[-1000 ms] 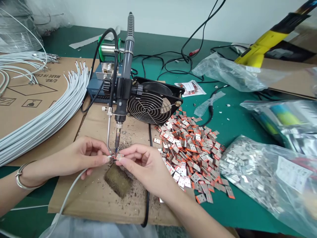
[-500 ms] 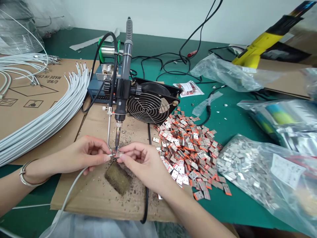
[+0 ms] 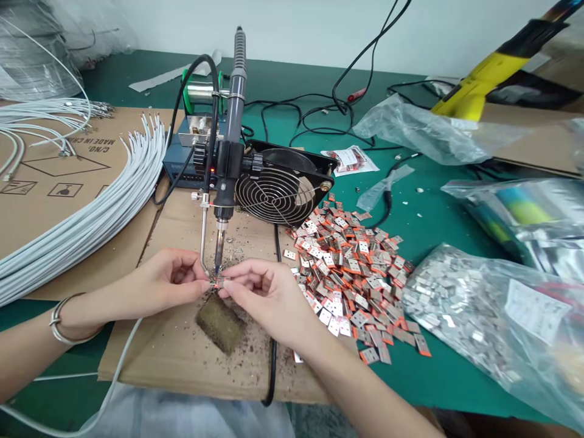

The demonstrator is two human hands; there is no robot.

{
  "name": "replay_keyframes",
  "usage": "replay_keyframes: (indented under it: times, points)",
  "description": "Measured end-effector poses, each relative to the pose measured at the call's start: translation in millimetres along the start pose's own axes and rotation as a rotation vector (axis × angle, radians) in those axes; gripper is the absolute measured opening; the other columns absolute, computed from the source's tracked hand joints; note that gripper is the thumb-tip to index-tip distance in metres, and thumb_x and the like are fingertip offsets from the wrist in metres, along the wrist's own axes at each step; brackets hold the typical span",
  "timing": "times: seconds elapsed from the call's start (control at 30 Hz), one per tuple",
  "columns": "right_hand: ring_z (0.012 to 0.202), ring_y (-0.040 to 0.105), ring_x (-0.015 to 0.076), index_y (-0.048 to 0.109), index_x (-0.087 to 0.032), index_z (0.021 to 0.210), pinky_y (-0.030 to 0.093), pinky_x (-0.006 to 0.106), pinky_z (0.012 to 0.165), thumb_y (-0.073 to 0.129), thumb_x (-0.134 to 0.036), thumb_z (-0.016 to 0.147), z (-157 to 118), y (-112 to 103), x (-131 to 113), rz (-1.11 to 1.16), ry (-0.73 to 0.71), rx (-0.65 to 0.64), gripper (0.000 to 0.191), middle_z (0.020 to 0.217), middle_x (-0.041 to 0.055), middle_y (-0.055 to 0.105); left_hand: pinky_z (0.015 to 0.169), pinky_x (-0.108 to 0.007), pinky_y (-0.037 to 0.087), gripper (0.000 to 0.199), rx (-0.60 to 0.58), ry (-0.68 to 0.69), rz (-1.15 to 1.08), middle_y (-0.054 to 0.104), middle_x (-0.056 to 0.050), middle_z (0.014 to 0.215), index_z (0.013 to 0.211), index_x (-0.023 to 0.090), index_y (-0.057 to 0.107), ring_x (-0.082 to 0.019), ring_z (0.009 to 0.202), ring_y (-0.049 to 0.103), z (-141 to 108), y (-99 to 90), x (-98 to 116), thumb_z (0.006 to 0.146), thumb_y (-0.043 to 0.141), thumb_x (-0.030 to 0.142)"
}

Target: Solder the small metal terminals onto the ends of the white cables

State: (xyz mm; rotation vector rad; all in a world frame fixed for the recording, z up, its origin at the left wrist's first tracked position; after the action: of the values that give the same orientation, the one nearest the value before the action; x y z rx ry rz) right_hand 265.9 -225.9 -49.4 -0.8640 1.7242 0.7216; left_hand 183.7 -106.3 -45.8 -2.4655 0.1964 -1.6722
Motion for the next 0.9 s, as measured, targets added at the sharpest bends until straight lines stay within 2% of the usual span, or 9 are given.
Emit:
replay_keyframes:
  times: [0.17, 0.37, 0.57, 0.73, 0.9]
  points:
    - [0.065, 0.065, 0.0119, 0.064, -0.016, 0.079, 0.050, 0.019, 0.060, 0.070, -0.029, 0.067, -1.1, -1.2, 0.5, 0.042, 0.019, -0.016, 0.019, 0.070, 0.0047, 0.068, 0.045, -0.017, 0.024, 0.011, 0.015, 0.009, 0.005, 0.038, 0.005, 0.055, 0.070, 0.012, 0.052, -0.006, 0.050, 0.030, -0.6, 0.9, 2.2, 0.074, 0.054, 0.022]
    - [0.064, 0.065, 0.0102, 0.065, -0.016, 0.078, 0.049, 0.017, 0.060, 0.071, -0.027, 0.068, -2.1, 0.3, -1.7, 0.093, 0.024, -0.049, 0.016, 0.069, 0.0038, 0.068, 0.044, -0.017, 0.023, 0.008, 0.014, -0.003, 0.011, 0.037, 0.005, 0.053, 0.069, 0.012, 0.053, -0.006, 0.049, 0.029, -1.4, 0.8, 3.7, 0.073, 0.054, 0.019]
    - [0.064, 0.063, 0.0116, 0.062, -0.015, 0.078, 0.048, 0.019, 0.057, 0.070, -0.025, 0.066, -1.0, 2.3, 0.4, 0.013, 0.037, -0.020, 0.018, 0.069, 0.0050, 0.067, 0.044, -0.017, 0.023, 0.007, 0.026, 0.009, 0.062, 0.036, 0.005, 0.053, 0.070, 0.012, 0.054, -0.006, 0.049, 0.028, 0.4, 0.2, 0.8, 0.072, 0.054, 0.019]
    - [0.048, 0.049, 0.0065, 0.061, -0.012, 0.074, 0.036, 0.017, 0.044, 0.070, -0.025, 0.062, 1.4, 3.9, 3.3, -0.095, -0.010, 0.030, 0.019, 0.058, 0.0013, 0.059, 0.045, -0.017, 0.024, 0.011, 0.036, 0.037, 0.115, 0.038, 0.005, 0.054, 0.072, 0.013, 0.054, -0.006, 0.050, 0.030, -0.2, -0.6, -4.2, 0.075, 0.053, 0.023]
    - [0.054, 0.054, 0.0092, 0.061, -0.012, 0.074, 0.040, 0.019, 0.049, 0.067, -0.027, 0.065, 3.1, 3.1, 5.5, -0.148, -0.014, 0.045, 0.018, 0.063, 0.0038, 0.062, 0.044, -0.017, 0.024, 0.013, 0.039, 0.026, 0.135, 0.037, 0.005, 0.053, 0.073, 0.013, 0.055, -0.006, 0.049, 0.030, -0.9, 0.0, -5.2, 0.076, 0.053, 0.025]
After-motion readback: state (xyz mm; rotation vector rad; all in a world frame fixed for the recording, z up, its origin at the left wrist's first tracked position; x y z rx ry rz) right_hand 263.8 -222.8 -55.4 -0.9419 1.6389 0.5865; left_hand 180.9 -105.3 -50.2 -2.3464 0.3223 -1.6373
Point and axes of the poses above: each hand's wrist, its own z-axis towards the middle knuckle, its own y-axis out of the palm, x = y × z, the point moved 5 cm from there along z, towards the middle knuckle
